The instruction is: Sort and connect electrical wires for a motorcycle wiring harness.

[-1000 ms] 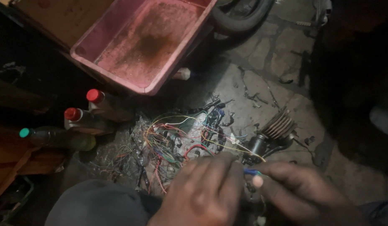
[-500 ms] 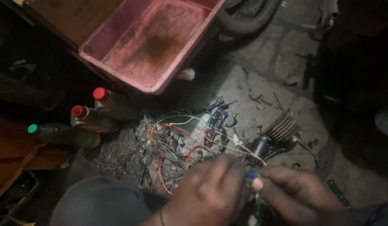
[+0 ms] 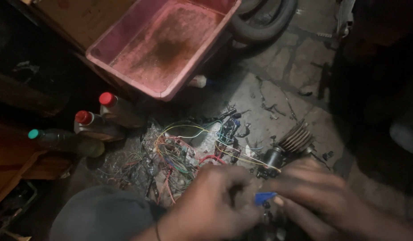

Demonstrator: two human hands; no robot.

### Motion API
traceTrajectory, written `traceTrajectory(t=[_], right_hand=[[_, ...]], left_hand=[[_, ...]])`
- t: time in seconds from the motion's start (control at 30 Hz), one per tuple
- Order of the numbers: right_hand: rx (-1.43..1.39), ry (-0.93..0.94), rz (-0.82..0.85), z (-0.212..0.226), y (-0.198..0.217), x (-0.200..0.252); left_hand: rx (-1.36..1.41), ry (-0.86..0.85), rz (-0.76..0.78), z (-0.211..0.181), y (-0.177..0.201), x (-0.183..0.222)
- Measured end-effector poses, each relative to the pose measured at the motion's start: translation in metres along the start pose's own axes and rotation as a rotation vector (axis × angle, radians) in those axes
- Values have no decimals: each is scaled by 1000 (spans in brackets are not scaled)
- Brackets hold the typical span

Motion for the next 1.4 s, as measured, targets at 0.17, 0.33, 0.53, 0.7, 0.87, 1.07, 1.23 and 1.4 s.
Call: traceTrajectory(t=[0.17,0.33,0.53,0.7,0.87,1.07,1.23,1.4], right_hand=[[96,169,-61,17,9,-6],[595,-241,-583,21,-8,27],[321,-278,-331,-1,-10,22],[421,105,-98,13,13,-11],[17,20,60,10,8,-13],[86,70,58,5,1,-8],[-136,-598,231,-23,12,-10],[-308,-601,257,-35,4,-3]], left_hand=[[270,125,61,13,-4,0],[155,281,-163,14,-9,-4],[170,227,-147,16,-7,-2],[274,178,-58,35,-17,-4],[741,329,52,49,-23,-7],[545,397,124,45,-20,-6],[-88,-111,0,5,-8,2],[-202,-184,-32,10,-12,5]])
Point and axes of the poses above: each hand's wrist, its own x-axis away from the middle knuckle, its own y-axis out of the back of the hand, z = x × y, the point moved 4 cm from there along -x, towards the middle knuckle, and after that the axes turned 10 degrees about z, right-handed, at the moved point
